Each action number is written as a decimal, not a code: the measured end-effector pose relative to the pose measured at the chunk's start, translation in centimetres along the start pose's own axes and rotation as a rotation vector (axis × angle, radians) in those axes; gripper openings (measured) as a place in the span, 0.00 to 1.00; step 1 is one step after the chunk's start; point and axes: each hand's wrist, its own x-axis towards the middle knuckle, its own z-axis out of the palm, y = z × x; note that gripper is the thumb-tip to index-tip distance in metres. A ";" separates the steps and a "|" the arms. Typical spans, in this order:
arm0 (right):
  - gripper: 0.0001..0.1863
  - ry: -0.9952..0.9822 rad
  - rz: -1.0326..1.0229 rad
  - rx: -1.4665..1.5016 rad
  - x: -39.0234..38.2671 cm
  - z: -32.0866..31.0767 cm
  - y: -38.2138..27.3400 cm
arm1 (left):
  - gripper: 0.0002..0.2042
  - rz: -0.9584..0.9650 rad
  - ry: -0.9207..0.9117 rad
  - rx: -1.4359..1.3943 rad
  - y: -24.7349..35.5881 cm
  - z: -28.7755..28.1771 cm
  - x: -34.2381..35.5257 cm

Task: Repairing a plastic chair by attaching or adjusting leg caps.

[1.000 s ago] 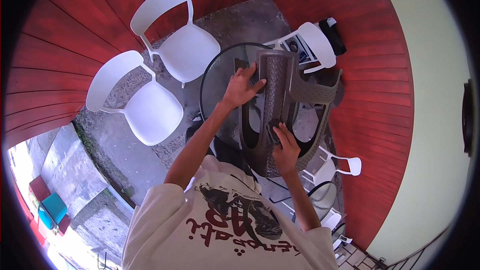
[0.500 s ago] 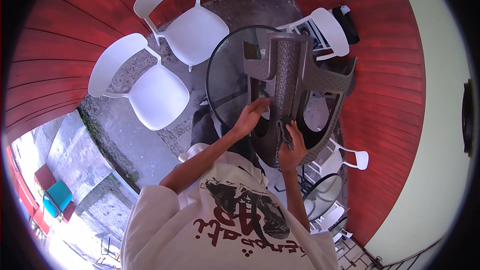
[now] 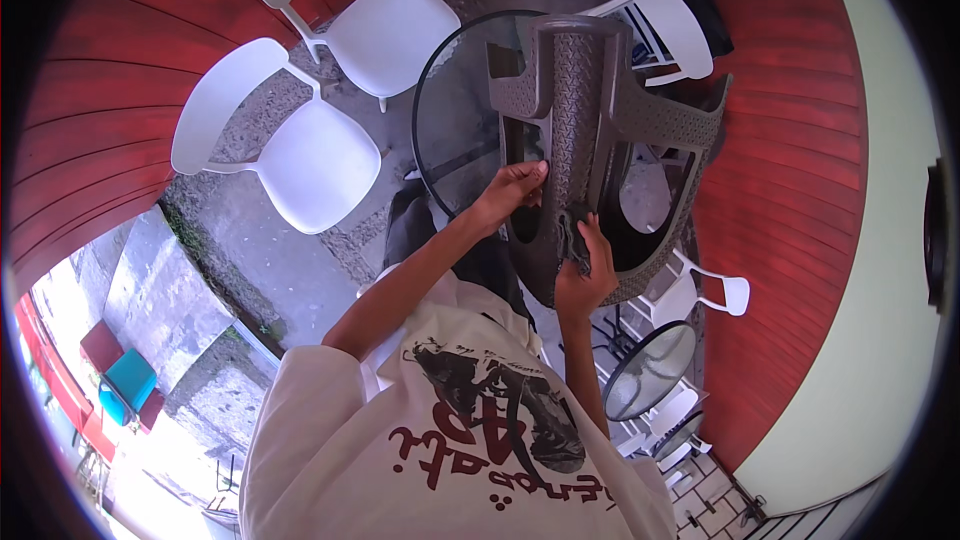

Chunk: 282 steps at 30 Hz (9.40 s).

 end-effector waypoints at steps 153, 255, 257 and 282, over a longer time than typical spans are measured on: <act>0.20 0.388 0.499 0.413 2.2 -1.5 2.6 | 0.14 0.246 -0.015 0.853 6.4 5.6 -4.0; 0.25 -0.451 -0.669 -0.279 26.7 2.7 -9.7 | 0.24 0.361 0.579 0.065 -0.9 3.4 -0.9; 0.26 -0.429 -0.667 -0.403 26.1 3.2 -9.8 | 0.24 0.350 0.571 0.059 -0.8 3.2 -0.8; 0.27 -0.452 -0.167 0.096 13.8 -0.8 -5.3 | 0.24 0.415 0.543 0.071 1.9 2.7 -0.8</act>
